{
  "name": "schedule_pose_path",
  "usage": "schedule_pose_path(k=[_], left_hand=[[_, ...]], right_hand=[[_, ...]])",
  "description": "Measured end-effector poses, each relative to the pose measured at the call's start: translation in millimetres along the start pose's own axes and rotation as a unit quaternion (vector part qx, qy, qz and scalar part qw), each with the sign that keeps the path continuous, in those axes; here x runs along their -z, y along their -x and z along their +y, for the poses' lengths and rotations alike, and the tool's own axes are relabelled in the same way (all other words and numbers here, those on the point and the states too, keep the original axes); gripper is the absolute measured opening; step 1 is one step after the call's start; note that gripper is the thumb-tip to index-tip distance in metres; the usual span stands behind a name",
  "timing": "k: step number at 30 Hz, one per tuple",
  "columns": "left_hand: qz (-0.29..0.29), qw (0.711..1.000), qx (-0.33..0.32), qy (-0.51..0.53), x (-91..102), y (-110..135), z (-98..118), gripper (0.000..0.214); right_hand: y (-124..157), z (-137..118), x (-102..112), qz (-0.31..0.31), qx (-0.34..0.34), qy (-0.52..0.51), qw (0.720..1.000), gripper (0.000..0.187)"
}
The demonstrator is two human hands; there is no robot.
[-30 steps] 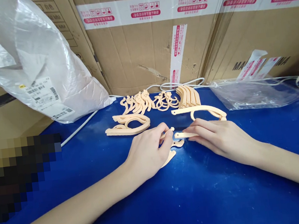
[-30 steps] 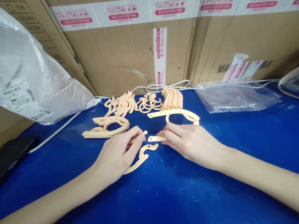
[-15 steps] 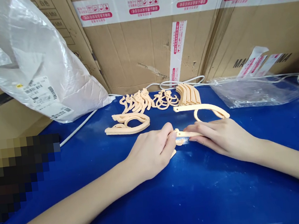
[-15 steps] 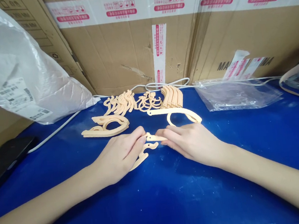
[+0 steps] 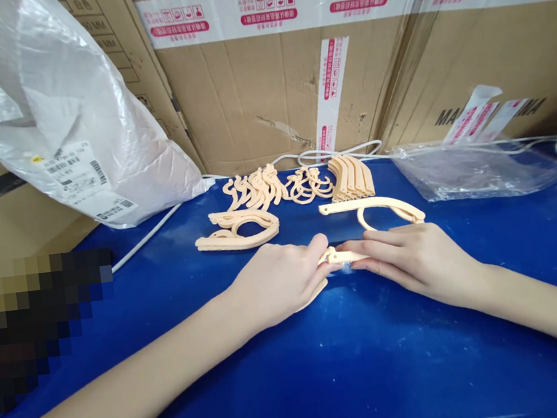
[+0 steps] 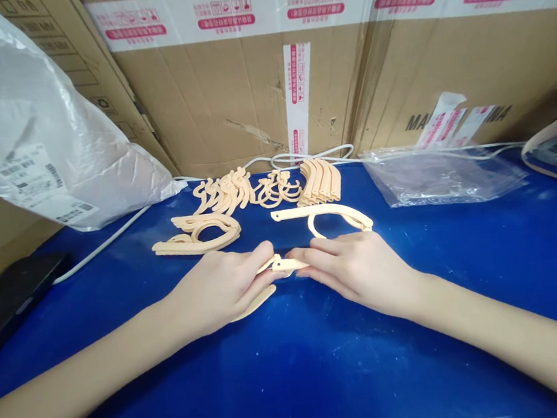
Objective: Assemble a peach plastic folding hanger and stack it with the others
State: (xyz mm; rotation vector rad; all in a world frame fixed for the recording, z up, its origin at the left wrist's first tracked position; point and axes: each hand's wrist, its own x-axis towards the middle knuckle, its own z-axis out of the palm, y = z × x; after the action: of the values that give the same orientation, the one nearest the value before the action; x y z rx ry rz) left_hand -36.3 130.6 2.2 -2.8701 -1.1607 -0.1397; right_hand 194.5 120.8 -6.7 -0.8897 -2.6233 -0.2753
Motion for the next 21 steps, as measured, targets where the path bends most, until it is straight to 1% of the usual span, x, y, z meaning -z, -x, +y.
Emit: schedule_pose_path(k=[2,5,9,17,21], left_hand=[[0.011,1.0,-0.009,-0.018,0.1,0.7,0.0,0.023],[0.017,1.0,-0.02,-0.012,2.2,1.5,0.3,0.026],[0.008,1.0,-0.025,-0.008,4.1,1.8,0.8,0.031],[0.023,0.993,-0.066,-0.093,-0.4,1.3,1.7,0.027],[0.029,0.99,-0.072,-0.115,0.6,0.4,2.0,0.026]], right_hand=[[0.2,-0.1,0.0,0.001,-0.003,-0.006,1.0,0.035],[0.3,-0.3,0.1,0.003,0.0,-0.011,1.0,0.037],[0.6,-0.6,-0.1,0.005,0.005,-0.013,1.0,0.036],[2.1,-1.2,-0.7,0.006,-0.014,-0.051,0.999,0.033],[2.4,-0.9,0.1,0.001,-0.023,-0.067,0.997,0.032]])
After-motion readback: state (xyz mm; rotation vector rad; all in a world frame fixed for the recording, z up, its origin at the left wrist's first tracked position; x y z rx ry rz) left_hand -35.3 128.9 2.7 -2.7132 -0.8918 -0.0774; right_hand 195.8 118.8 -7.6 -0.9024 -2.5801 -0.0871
